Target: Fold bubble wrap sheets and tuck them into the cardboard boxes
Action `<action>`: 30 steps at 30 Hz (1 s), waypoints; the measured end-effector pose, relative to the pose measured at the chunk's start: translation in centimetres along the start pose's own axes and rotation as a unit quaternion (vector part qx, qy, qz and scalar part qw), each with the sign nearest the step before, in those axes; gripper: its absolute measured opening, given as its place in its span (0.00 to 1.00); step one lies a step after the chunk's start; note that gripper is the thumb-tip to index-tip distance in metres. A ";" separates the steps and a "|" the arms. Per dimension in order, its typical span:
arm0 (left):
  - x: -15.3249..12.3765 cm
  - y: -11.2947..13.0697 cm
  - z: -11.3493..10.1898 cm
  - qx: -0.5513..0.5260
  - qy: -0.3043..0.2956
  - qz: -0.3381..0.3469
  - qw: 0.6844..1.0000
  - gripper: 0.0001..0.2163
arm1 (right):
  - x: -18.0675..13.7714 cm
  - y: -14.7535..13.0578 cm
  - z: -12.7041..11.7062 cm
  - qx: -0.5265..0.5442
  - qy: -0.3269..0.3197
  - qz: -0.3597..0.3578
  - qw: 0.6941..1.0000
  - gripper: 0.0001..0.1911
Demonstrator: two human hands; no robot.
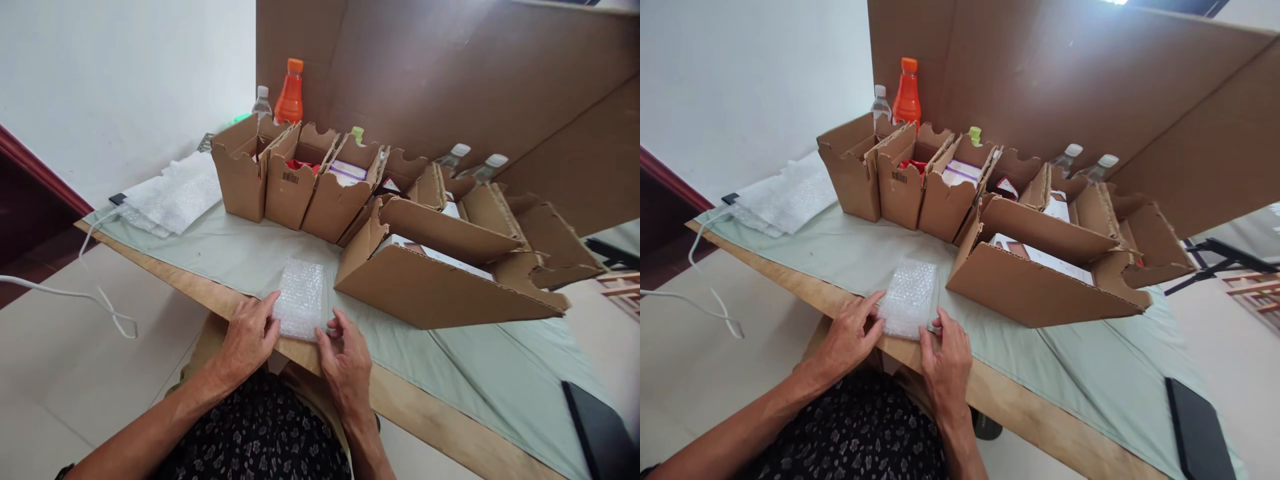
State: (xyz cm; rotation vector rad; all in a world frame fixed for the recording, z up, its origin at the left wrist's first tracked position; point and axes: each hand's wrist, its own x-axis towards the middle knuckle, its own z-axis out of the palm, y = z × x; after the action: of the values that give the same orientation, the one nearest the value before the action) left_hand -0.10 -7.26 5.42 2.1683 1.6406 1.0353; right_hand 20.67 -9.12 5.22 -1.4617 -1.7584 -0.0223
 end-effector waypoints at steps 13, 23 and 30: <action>-0.3 -0.2 -1.1 0.005 -0.004 0.065 0.998 0.17 | 0.7 -0.7 -0.2 -0.064 -0.199 -0.154 0.966 0.16; -0.4 0.0 -0.7 -0.056 -0.022 0.141 0.988 0.12 | 1.4 -1.0 -0.6 -0.007 -0.154 -0.111 0.982 0.14; 1.7 -0.4 -0.5 -0.018 -0.027 0.086 0.996 0.11 | 1.5 -0.4 -1.7 -0.020 -0.065 -0.097 0.993 0.12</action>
State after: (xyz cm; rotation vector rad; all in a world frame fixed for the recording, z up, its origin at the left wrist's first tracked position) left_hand -0.53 -5.65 6.22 2.3253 1.4221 1.0315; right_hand 21.31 -8.90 7.38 -1.3412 -2.0105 -0.0651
